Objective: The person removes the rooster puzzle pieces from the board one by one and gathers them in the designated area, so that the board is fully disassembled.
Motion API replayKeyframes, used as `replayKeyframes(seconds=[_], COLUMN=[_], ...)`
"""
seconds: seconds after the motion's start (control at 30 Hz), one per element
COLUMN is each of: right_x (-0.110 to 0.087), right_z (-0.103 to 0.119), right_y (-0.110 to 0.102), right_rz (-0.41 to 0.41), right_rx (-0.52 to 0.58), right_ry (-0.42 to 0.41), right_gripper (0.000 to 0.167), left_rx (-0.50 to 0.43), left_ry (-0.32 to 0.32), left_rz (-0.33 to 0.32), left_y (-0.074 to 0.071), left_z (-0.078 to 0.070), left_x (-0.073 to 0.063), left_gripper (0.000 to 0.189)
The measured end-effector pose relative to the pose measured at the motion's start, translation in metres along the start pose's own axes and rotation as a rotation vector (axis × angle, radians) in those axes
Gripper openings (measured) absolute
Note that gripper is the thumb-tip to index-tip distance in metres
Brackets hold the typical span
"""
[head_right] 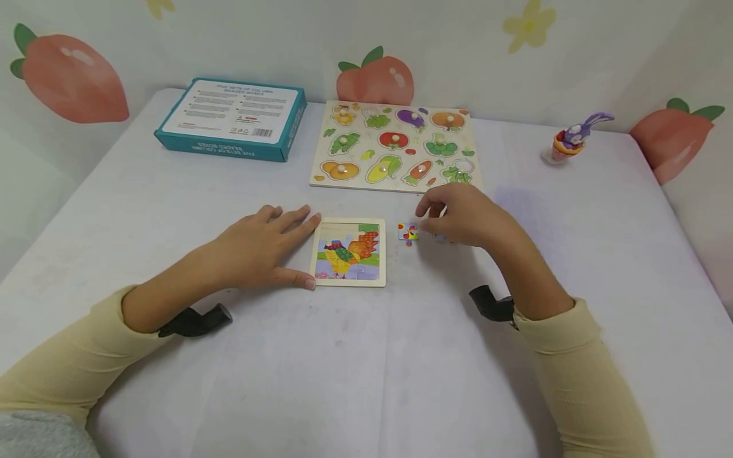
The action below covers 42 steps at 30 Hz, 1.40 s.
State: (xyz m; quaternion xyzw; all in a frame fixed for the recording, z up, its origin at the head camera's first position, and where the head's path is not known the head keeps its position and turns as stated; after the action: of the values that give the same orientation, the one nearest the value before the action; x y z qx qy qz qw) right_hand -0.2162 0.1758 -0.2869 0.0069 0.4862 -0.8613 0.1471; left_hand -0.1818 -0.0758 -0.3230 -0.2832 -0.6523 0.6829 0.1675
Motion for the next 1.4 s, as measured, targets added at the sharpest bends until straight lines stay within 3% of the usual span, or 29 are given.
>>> replayKeyframes(seconds=[0.23,0.43,0.87,1.17,1.4], right_x=[0.012,0.025,0.035,0.032,0.029], right_z=[0.037,0.052,0.059,0.064,0.066], right_y=[0.021,0.041,0.054,0.054,0.051], right_rz=[0.046,0.105,0.116,0.063,0.026], right_rx=[-0.042,-0.056,-0.111,-0.143,-0.114], right_ry=[-0.069,-0.056,-0.082,-0.064,-0.101], right_gripper=[0.013,0.018,0.019,0.025,0.024], left_rx=[-0.001,-0.005,-0.011,-0.012,-0.008], left_ry=[0.001,-0.002,0.004,0.0,-0.003], left_rz=[-0.002,0.003,0.003,0.002,0.004], left_y=[-0.001,0.0,-0.001,0.0,0.0], left_z=[0.0,0.001,0.0,0.0,0.001], left_x=[0.0,0.0,0.0,0.001,0.001], left_gripper=[0.111,0.112,0.112,0.112,0.112])
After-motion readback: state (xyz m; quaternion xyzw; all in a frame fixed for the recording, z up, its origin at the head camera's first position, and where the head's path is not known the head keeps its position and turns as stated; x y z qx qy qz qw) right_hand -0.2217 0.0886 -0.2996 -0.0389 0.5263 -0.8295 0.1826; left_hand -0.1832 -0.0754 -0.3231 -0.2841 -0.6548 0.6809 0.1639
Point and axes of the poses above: each hand's wrist, its own x-axis towards the middle knuckle, its own y-axis out of the palm, z = x × y, the point moved 8 cm from there along x, towards the middle knuckle, and after that the axes turned 9 degrees about -z, right-handed, at the moved point
